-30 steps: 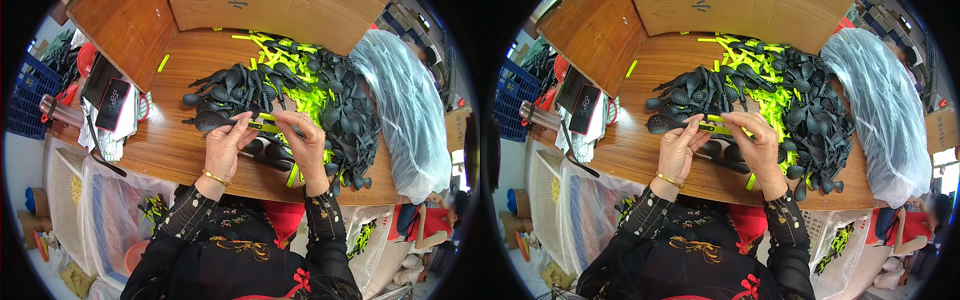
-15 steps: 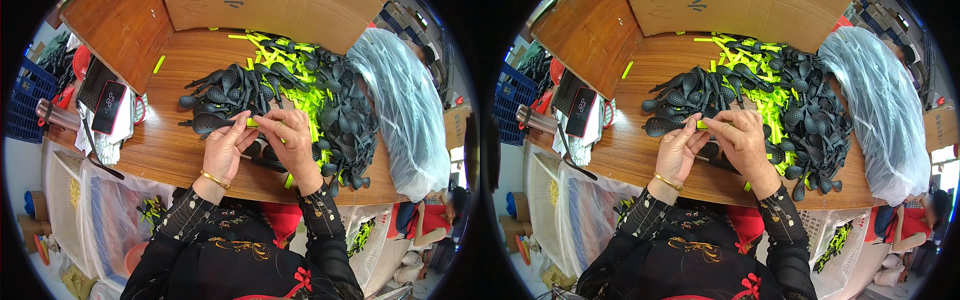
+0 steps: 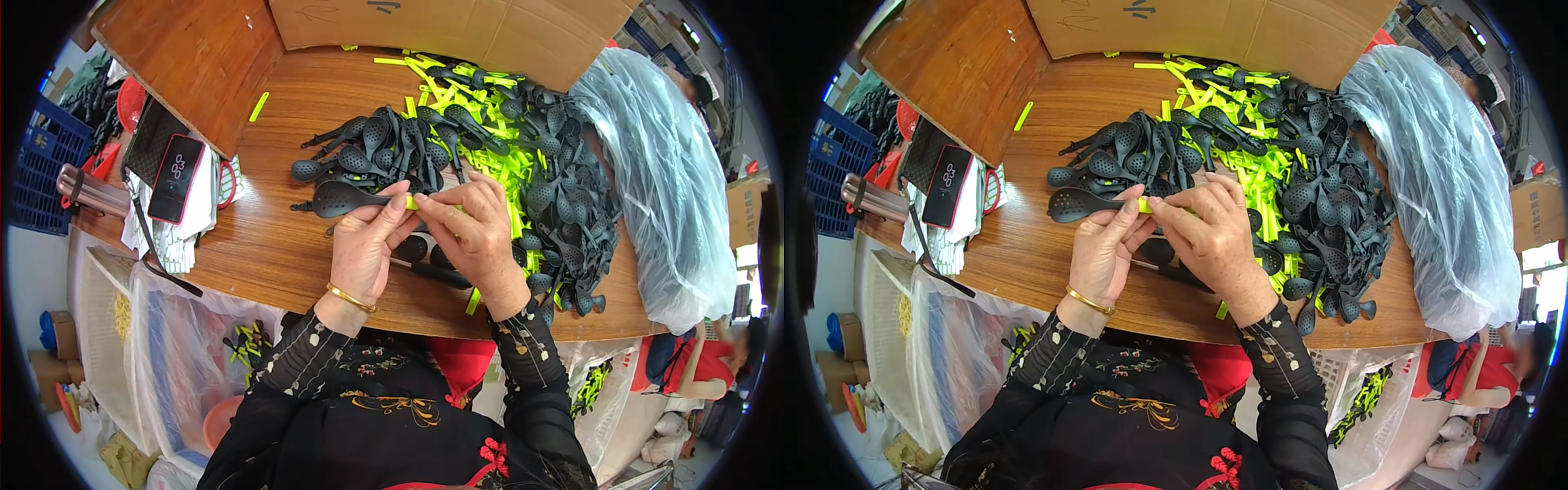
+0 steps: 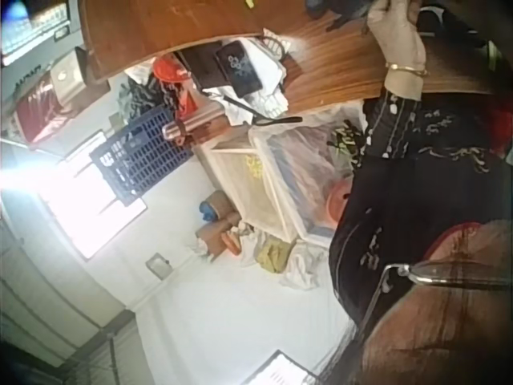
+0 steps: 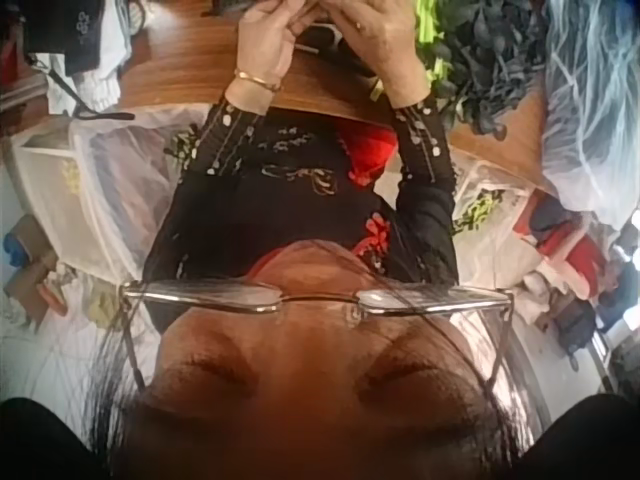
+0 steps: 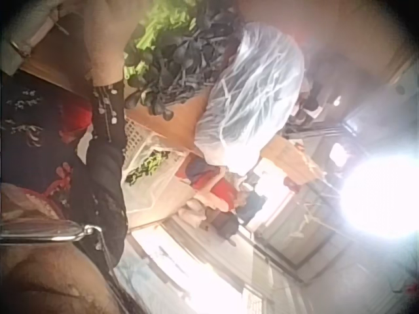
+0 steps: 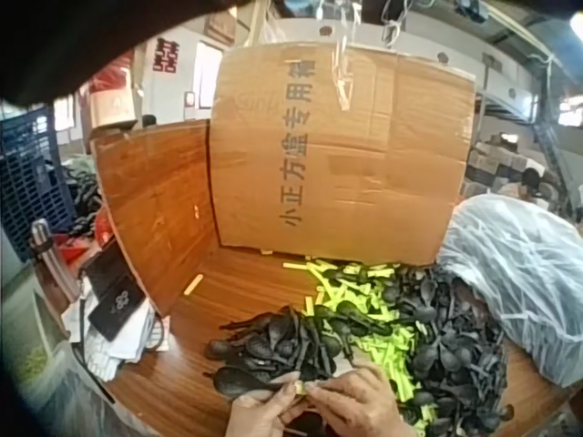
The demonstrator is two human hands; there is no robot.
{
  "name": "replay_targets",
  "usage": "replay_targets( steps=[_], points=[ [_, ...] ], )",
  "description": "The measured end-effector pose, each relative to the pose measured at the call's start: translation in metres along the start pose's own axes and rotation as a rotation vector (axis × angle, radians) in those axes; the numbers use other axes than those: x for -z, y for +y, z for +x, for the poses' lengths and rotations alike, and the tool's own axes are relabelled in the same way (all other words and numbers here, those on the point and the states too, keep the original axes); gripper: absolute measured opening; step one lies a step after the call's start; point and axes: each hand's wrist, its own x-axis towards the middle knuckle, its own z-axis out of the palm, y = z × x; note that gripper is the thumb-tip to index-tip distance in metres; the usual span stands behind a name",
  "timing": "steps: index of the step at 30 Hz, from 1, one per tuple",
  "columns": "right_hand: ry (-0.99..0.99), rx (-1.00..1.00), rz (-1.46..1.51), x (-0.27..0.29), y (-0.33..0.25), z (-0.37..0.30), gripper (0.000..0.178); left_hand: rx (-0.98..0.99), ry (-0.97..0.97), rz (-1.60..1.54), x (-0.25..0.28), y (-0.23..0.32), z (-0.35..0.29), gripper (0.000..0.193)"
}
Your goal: Assembling black mesh components by inserting and hammering yellow plastic strips into them.
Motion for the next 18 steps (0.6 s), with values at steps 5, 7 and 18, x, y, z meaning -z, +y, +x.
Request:
replay_targets(
  steps=[5,7,18],
  points=[
    [-0.024,0.014,0.004,0.004,-0.002,0.006,0.030,-0.122,-0.005,0.138,0.001,0.001,0.003,0.028],
    [-0.016,0.013,-0.005,0.004,-0.002,0.004,0.029,-0.146,-0.008,0.168,0.000,0.003,0.005,0.028],
    [-0.422,-0.618,0.570,0.029,-0.016,0.014,0.021,-0.447,-0.216,0.236,-0.002,0.012,-0.003,0.039]
  ],
)
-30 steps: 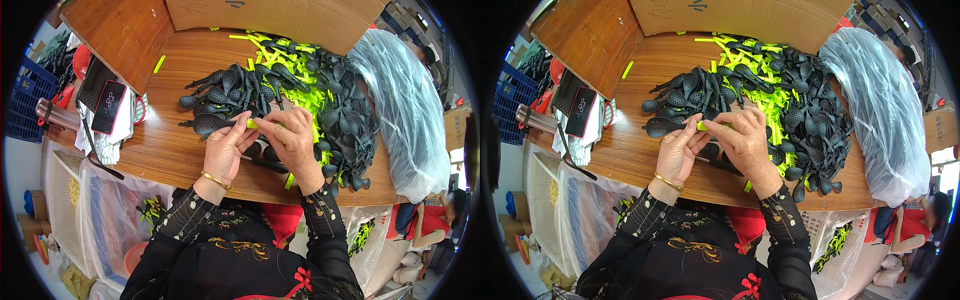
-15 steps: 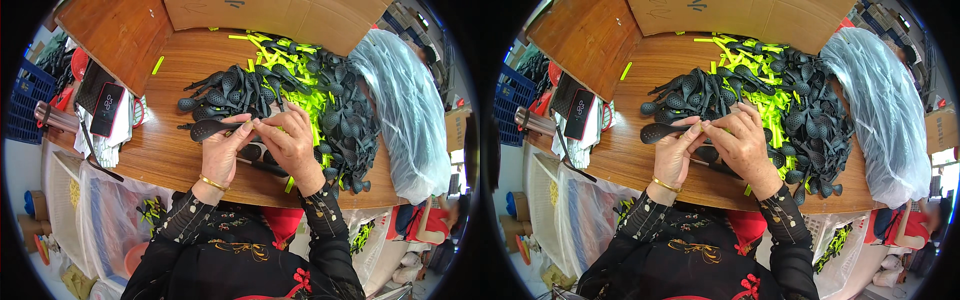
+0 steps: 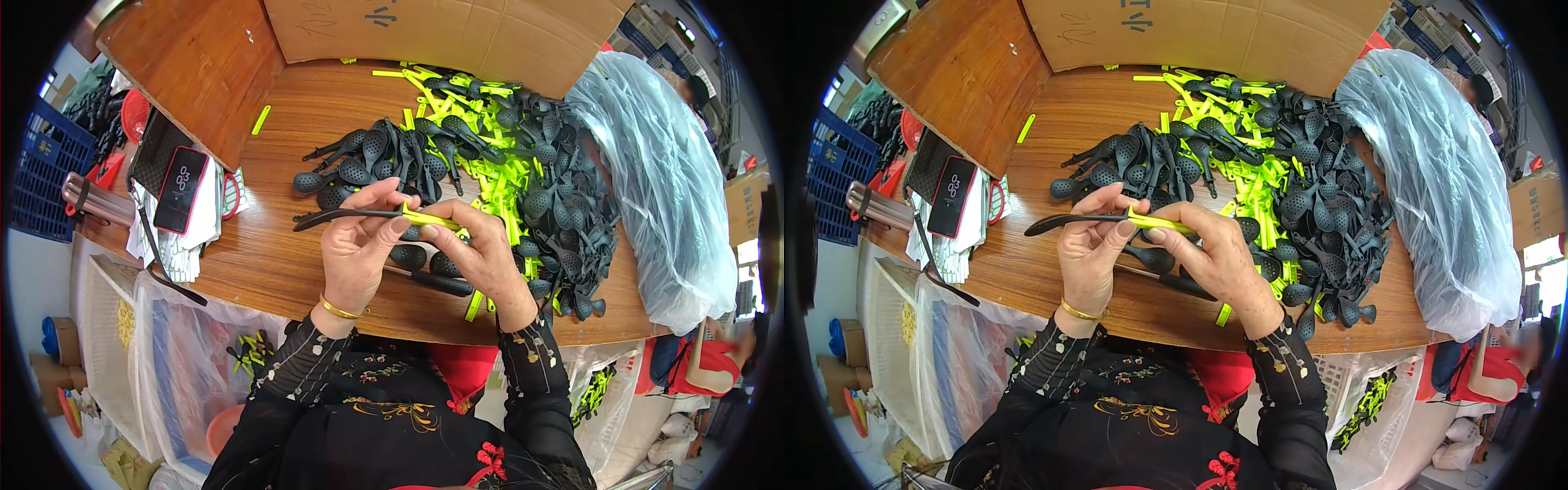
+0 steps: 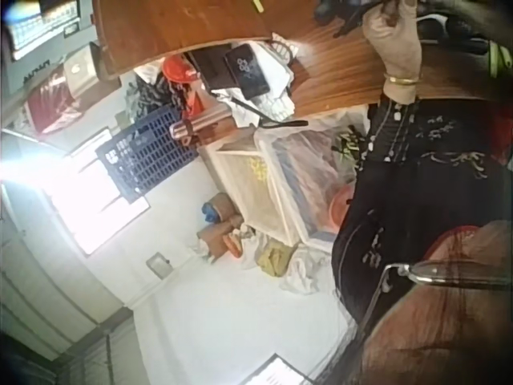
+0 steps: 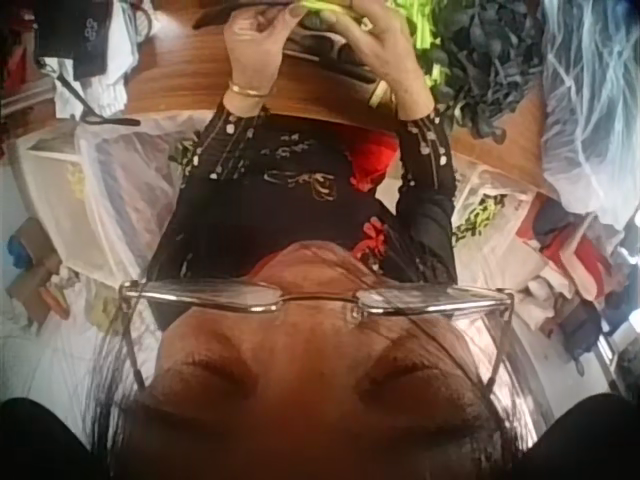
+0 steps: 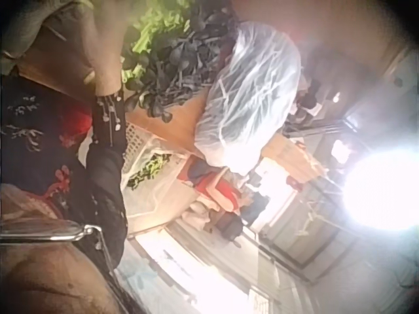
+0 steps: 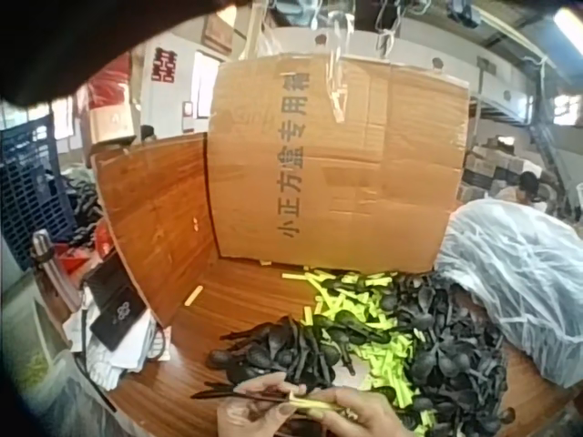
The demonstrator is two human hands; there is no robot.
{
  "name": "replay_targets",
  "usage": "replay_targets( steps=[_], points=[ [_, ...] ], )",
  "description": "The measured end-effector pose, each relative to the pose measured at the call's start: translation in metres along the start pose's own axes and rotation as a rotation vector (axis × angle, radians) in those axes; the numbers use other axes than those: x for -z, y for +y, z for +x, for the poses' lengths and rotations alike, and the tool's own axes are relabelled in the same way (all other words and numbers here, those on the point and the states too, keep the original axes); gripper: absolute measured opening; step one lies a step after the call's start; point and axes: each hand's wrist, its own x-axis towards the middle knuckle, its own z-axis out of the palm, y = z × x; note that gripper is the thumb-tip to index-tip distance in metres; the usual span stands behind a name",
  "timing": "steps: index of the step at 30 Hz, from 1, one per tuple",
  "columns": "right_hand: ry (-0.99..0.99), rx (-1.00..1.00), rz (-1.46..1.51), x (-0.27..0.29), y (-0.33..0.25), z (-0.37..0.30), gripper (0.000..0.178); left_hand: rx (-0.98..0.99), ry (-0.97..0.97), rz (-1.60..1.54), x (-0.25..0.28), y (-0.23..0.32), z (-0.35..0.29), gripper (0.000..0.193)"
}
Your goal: Assembling black mesh components by inserting and hammering yellow plastic strips into them.
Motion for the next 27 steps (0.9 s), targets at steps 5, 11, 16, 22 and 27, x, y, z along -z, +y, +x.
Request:
replay_targets(
  steps=[5,11,16,22,27],
  points=[
    [0.235,0.434,-0.141,-0.014,-0.003,-0.001,0.017,-0.090,-0.090,0.081,0.002,0.000,-0.001,0.039],
    [0.301,0.377,-0.065,-0.032,0.001,-0.006,0.015,0.041,-0.118,-0.036,0.008,-0.002,0.004,0.044],
    [0.205,0.359,-0.053,-0.027,0.003,0.005,0.021,0.027,-0.140,0.121,0.014,0.004,0.009,0.043],
    [0.227,0.489,-0.219,-0.042,0.012,0.003,0.026,0.230,-0.143,0.086,0.043,0.016,-0.007,0.051],
    [0.217,0.549,-0.209,-0.054,0.014,0.004,0.027,0.627,-0.138,-0.184,0.081,0.051,-0.033,0.058]
  ],
)
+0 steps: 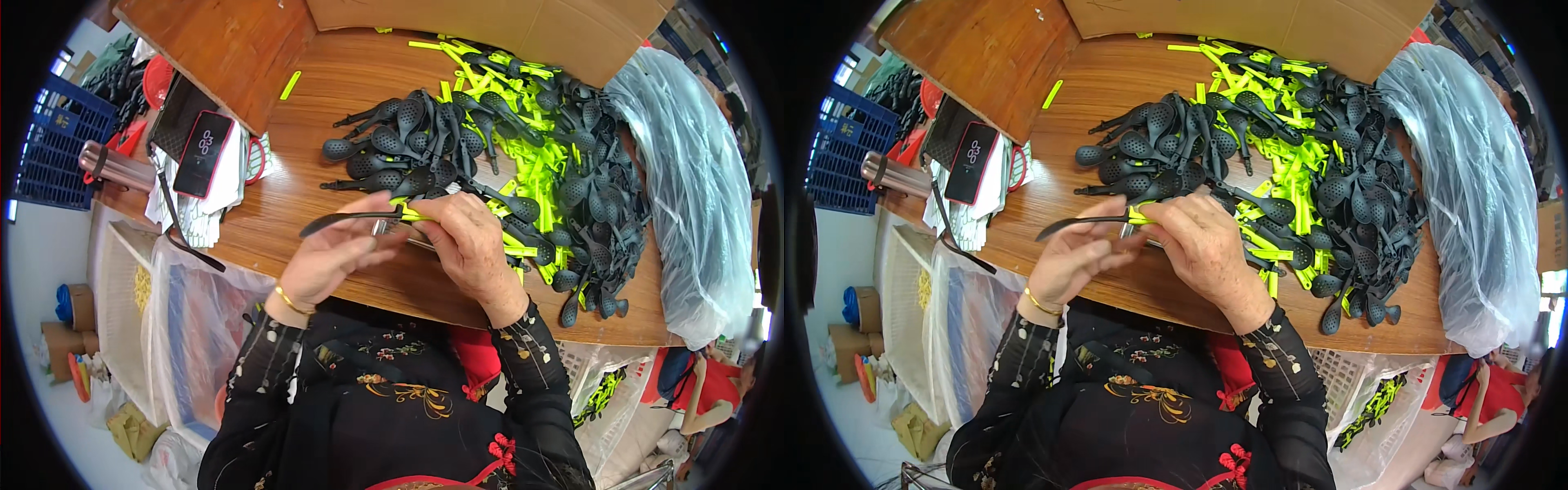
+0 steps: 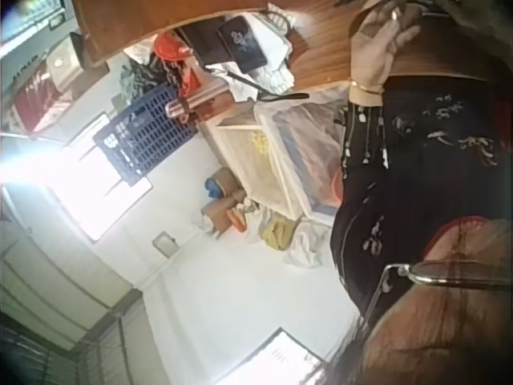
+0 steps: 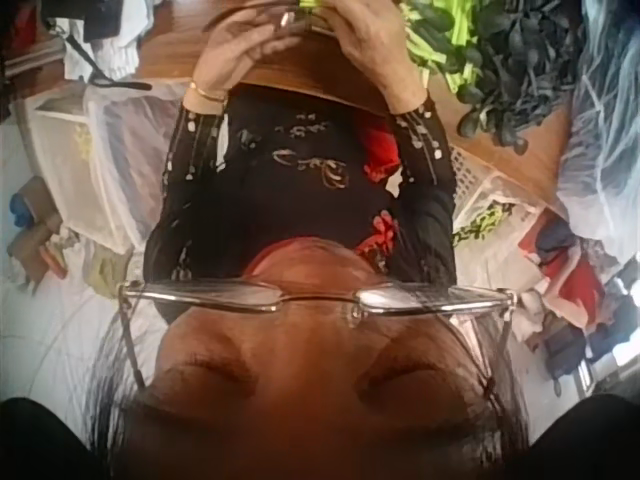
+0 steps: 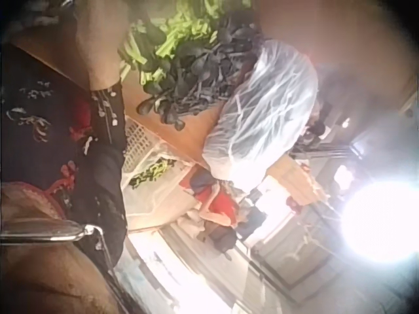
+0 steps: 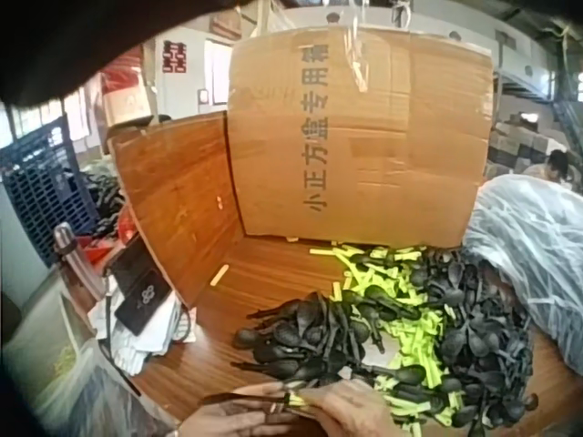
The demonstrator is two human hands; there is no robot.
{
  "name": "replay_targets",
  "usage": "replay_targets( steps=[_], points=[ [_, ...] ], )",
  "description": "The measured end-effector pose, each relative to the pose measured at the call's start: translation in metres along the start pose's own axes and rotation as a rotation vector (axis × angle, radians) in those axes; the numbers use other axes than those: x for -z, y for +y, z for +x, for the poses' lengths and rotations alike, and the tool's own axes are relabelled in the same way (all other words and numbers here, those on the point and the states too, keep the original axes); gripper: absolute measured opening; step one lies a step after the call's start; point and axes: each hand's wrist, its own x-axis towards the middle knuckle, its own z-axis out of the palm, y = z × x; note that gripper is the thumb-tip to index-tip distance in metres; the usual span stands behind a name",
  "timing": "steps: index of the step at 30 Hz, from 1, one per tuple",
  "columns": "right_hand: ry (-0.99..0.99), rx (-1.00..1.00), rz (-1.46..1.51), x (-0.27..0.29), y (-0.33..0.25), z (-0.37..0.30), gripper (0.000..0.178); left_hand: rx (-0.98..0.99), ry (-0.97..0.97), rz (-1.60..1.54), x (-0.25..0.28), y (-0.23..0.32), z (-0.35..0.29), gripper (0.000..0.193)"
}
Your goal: Assembling black mesh components by inserting and hammering yellow plastic strips into them.
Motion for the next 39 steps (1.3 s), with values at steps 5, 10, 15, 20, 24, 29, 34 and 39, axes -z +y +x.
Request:
replay_targets(
  steps=[5,10,15,20,24,29,34,39],
  points=[
    [-0.124,0.287,-0.023,-0.009,0.002,0.010,0.032,0.331,-0.180,-0.043,0.051,0.027,-0.034,0.070],
    [-0.196,0.353,0.046,-0.016,0.000,0.037,0.033,0.355,-0.169,0.451,0.027,0.054,-0.010,0.024],
    [-0.321,-0.358,0.536,-0.014,-0.003,0.034,0.026,-0.027,0.094,1.019,-0.004,0.041,-0.011,0.017],
    [-0.280,-0.456,0.430,-0.041,-0.012,0.038,0.024,-0.134,0.180,1.166,0.003,0.035,-0.021,0.017],
    [-0.302,-0.422,0.465,-0.059,-0.012,0.037,0.021,-0.238,0.238,1.266,0.011,0.031,-0.030,0.018],
    [-0.324,-0.377,0.434,-0.074,-0.015,0.021,0.024,-0.116,0.226,1.284,0.015,0.030,-0.051,0.015],
    [-0.338,-0.433,0.275,-0.036,-0.015,0.006,0.051,0.170,0.411,0.653,0.047,0.000,-0.097,0.016],
    [-0.509,-0.038,-0.365,0.011,-0.005,-0.026,0.028,0.180,0.583,0.338,0.056,-0.040,-0.149,0.022]
  ],
)
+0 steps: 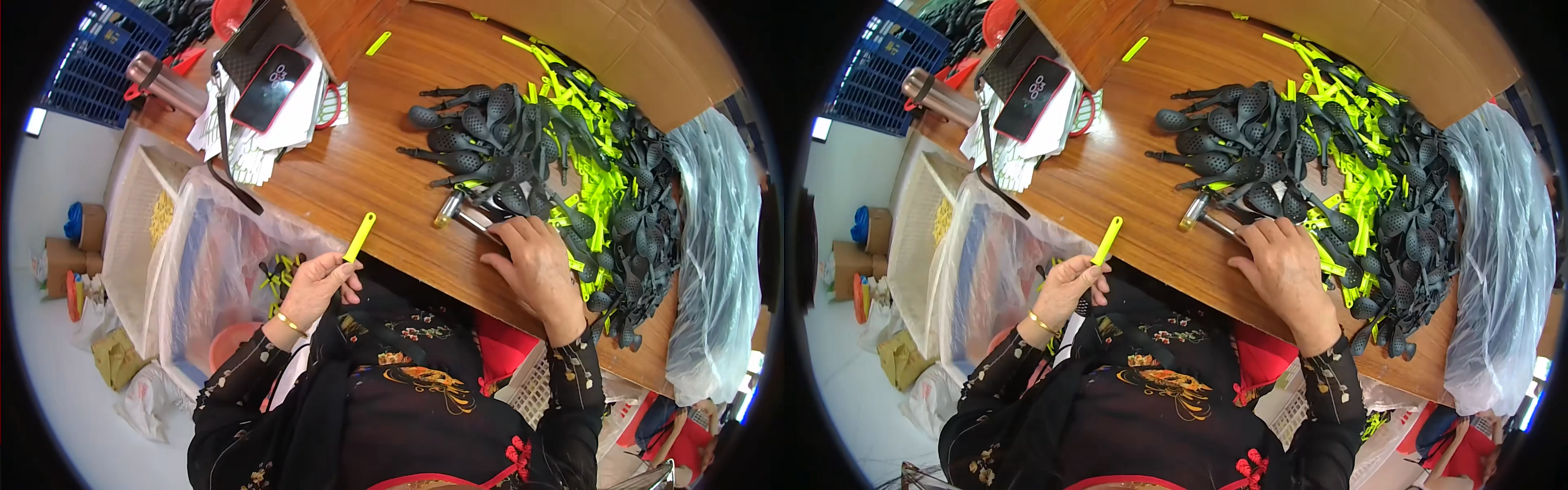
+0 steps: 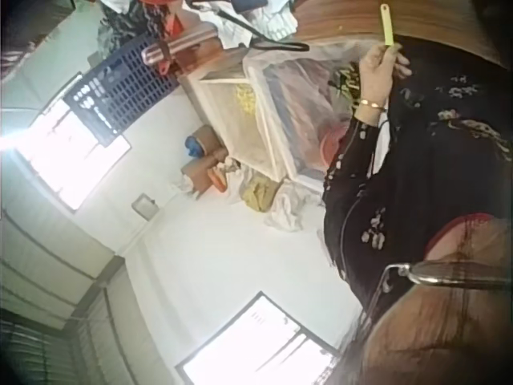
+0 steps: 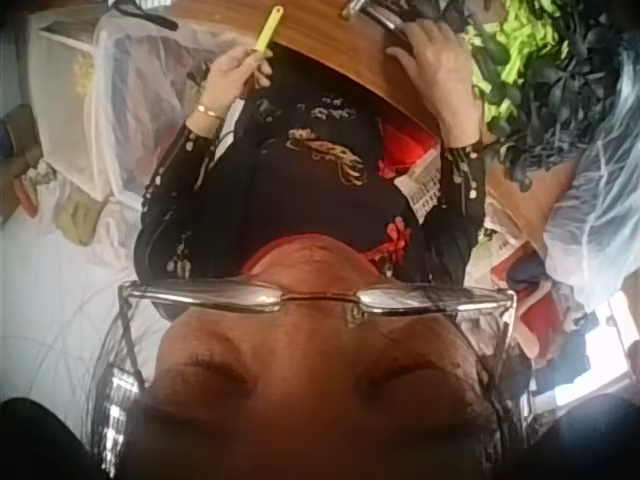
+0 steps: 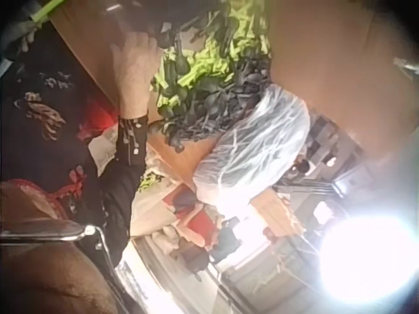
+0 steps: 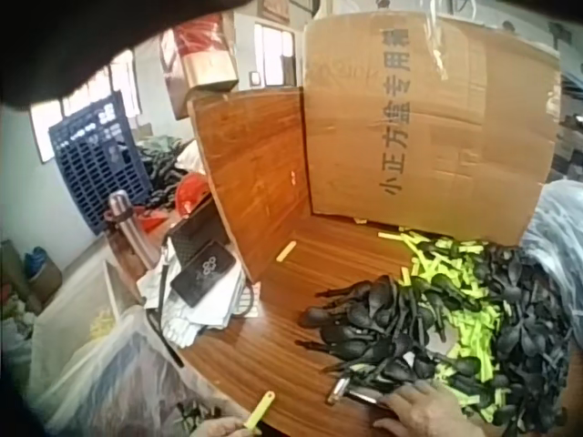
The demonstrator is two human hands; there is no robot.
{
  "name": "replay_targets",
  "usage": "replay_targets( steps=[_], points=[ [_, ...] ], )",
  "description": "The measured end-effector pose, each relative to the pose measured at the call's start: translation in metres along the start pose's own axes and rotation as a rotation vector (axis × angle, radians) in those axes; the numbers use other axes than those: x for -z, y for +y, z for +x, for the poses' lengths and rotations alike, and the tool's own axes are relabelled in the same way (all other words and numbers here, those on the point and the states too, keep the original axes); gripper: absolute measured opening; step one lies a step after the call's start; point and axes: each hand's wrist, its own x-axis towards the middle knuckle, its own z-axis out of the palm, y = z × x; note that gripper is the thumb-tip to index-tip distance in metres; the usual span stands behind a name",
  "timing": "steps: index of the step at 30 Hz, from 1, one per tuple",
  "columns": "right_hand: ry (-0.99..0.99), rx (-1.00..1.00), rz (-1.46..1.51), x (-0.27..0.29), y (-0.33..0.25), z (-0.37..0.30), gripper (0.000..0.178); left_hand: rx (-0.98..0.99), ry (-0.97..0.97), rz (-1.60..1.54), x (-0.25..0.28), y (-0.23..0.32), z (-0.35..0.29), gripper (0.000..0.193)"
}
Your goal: Assembling black mesh components by inserting and hammering yellow plastic strips into them.
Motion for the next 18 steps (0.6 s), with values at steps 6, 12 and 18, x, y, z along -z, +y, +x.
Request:
replay_targets(
  steps=[6,12,18],
  points=[
    [0.087,0.011,0.270,-0.014,-0.008,0.017,0.018,-0.030,-0.054,-0.022,-0.015,-0.005,0.013,0.025],
    [0.286,0.265,0.330,-0.032,-0.042,0.038,0.031,0.011,-0.027,-0.046,-0.015,-0.007,0.012,0.026],
    [0.266,0.383,0.327,-0.047,-0.039,0.046,0.031,0.040,-0.012,-0.022,-0.016,-0.004,0.012,0.028]
  ],
)
